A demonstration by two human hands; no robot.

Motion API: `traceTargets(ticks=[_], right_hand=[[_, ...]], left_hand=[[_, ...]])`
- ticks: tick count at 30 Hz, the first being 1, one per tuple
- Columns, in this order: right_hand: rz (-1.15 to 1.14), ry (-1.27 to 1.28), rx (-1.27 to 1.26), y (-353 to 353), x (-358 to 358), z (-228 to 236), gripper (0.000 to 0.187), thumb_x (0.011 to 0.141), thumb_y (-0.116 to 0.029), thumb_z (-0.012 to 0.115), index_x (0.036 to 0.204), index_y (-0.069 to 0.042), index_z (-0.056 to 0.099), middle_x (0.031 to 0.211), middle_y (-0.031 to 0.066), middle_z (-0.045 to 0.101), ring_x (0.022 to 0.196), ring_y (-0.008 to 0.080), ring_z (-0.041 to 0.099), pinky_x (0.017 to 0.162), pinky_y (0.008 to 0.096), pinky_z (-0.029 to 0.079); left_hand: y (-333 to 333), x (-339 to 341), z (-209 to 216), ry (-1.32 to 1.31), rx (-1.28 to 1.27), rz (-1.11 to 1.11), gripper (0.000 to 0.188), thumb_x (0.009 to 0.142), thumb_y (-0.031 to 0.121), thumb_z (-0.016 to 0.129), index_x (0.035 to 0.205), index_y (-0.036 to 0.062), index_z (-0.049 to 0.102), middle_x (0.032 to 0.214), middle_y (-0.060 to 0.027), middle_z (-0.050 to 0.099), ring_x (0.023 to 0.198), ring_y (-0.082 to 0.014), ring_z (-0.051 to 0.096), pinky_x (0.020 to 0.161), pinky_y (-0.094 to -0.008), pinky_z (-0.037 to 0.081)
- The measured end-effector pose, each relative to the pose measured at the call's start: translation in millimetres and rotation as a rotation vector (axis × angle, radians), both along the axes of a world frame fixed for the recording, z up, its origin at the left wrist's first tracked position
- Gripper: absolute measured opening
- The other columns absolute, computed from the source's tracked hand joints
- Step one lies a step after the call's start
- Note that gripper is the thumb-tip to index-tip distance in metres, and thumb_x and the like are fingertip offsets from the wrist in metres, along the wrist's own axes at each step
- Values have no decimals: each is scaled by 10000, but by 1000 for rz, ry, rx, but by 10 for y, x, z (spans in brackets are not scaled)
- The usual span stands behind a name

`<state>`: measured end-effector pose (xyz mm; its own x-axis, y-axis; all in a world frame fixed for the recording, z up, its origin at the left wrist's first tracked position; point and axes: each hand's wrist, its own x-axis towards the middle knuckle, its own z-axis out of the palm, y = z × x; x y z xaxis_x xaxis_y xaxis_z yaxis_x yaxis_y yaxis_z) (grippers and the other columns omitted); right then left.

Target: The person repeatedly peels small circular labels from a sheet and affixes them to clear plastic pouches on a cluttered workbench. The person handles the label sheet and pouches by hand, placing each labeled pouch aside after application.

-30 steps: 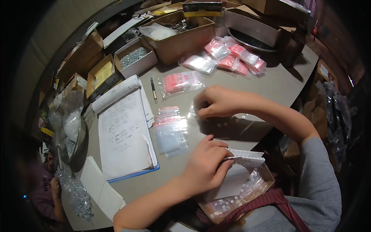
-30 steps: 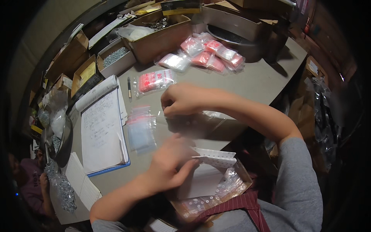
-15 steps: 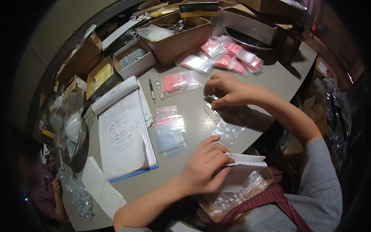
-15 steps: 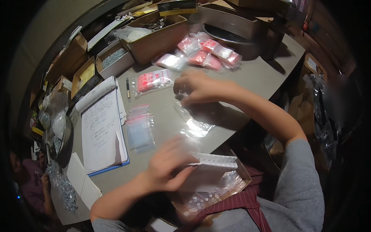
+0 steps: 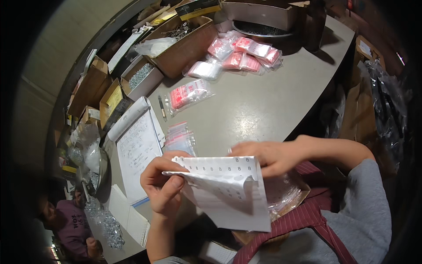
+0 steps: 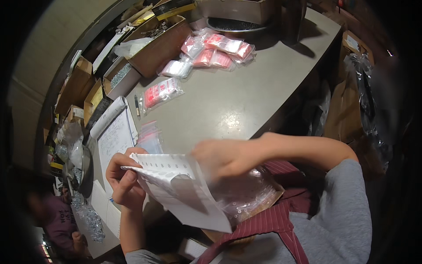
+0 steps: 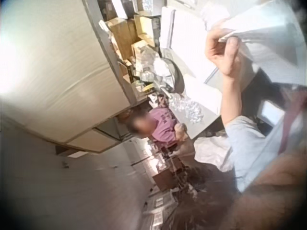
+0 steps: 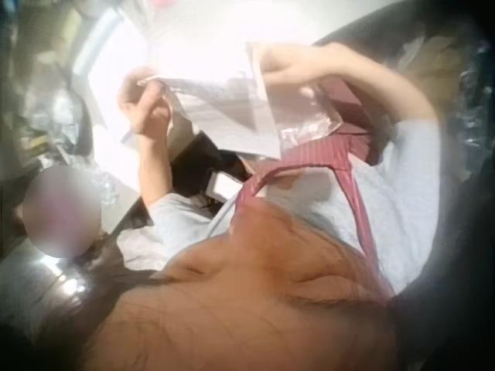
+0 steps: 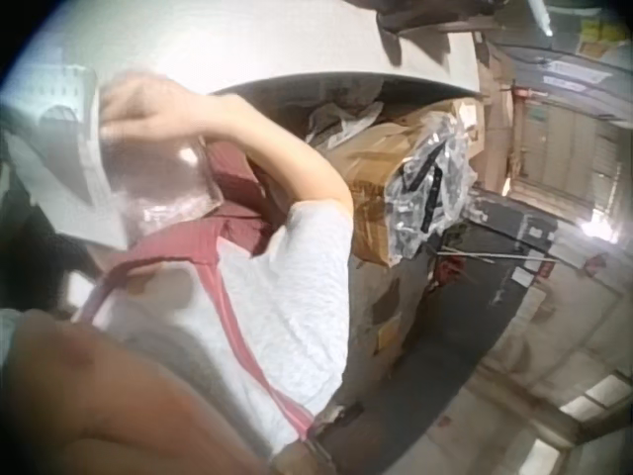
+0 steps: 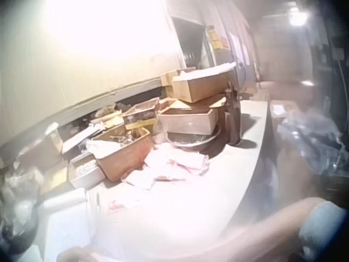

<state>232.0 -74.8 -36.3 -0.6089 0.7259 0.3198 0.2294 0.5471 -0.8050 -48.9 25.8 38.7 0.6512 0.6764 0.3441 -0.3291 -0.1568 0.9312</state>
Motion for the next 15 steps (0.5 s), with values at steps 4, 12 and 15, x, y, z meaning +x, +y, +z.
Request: traceTargets(ticks=[4, 12, 15], right_hand=[[-139, 168, -319, -344, -8, 191, 255, 973, -191, 669, 1081, 39, 685, 957, 134, 712, 911, 167, 664, 818, 348, 535], [-588, -9, 310, -242, -19, 838, 177, 898, -79, 657, 1049, 13, 644, 1061, 150, 641, 1021, 311, 626, 914, 406, 496], [-575, -146, 347, -200, -124, 769, 321, 801, -41, 662, 1113, 3, 601, 1088, 168, 599, 1043, 376, 583, 922, 438, 485]], left_hand=[[0, 4, -11, 51, 49, 55, 222, 833, 84, 732, 994, -57, 676, 1050, -195, 692, 988, -215, 642, 898, -313, 489], [-42, 74, -127, 308, 230, 213, 121, 934, -1, 716, 1042, -36, 674, 1083, -67, 673, 900, -106, 646, 799, -261, 518], [-47, 118, -158, 319, 265, 250, 112, 920, -2, 725, 1018, -36, 684, 1042, -72, 667, 884, -122, 647, 780, -276, 534]])
